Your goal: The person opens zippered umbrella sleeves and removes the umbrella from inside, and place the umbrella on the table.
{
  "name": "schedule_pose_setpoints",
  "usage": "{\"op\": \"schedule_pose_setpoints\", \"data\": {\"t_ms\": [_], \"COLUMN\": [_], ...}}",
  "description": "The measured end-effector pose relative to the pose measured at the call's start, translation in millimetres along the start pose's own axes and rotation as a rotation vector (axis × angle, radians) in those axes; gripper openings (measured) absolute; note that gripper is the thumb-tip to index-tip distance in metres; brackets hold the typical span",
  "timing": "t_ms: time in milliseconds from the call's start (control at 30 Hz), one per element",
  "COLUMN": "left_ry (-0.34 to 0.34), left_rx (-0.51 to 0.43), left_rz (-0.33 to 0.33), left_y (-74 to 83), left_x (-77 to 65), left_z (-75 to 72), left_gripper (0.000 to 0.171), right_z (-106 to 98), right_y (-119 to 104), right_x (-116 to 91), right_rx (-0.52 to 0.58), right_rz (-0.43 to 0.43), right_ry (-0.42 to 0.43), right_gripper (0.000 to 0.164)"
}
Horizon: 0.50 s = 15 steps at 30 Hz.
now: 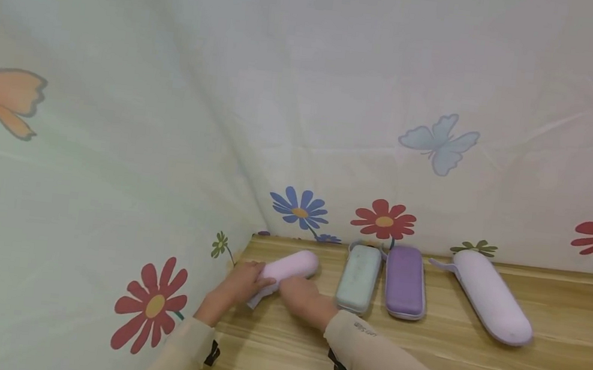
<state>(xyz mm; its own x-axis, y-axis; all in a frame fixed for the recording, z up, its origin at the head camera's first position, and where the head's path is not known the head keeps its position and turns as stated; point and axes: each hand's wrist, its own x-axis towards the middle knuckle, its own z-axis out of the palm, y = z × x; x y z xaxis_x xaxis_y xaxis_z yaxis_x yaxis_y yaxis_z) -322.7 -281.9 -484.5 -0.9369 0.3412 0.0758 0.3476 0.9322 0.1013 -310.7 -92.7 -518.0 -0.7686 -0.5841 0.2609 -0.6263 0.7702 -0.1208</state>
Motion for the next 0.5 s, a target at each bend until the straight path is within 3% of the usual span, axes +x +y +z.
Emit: {"op": "schedule_pose_setpoints", "data": {"t_ms": [200, 500], "left_ry": [0.01, 0.019], "left_rx": [-0.03, 0.0], "left_rz": [-0.032, -0.029], "left_y": [0.7, 1.3], "left_x": [0.1, -1.1], "left_z": [-1.2, -0.3], "left_gripper": [0.043, 0.046], "right_z": [-1.2, -1.2], "right_y": [-7.4, -7.0], "right_x": [0.4, 0.8], "right_rx": [-0.012, 0.067], "right_rz": [-0.076, -0.02], "right_ry": [0.062, 0.038], "right_gripper": [0.019, 0.022]}}
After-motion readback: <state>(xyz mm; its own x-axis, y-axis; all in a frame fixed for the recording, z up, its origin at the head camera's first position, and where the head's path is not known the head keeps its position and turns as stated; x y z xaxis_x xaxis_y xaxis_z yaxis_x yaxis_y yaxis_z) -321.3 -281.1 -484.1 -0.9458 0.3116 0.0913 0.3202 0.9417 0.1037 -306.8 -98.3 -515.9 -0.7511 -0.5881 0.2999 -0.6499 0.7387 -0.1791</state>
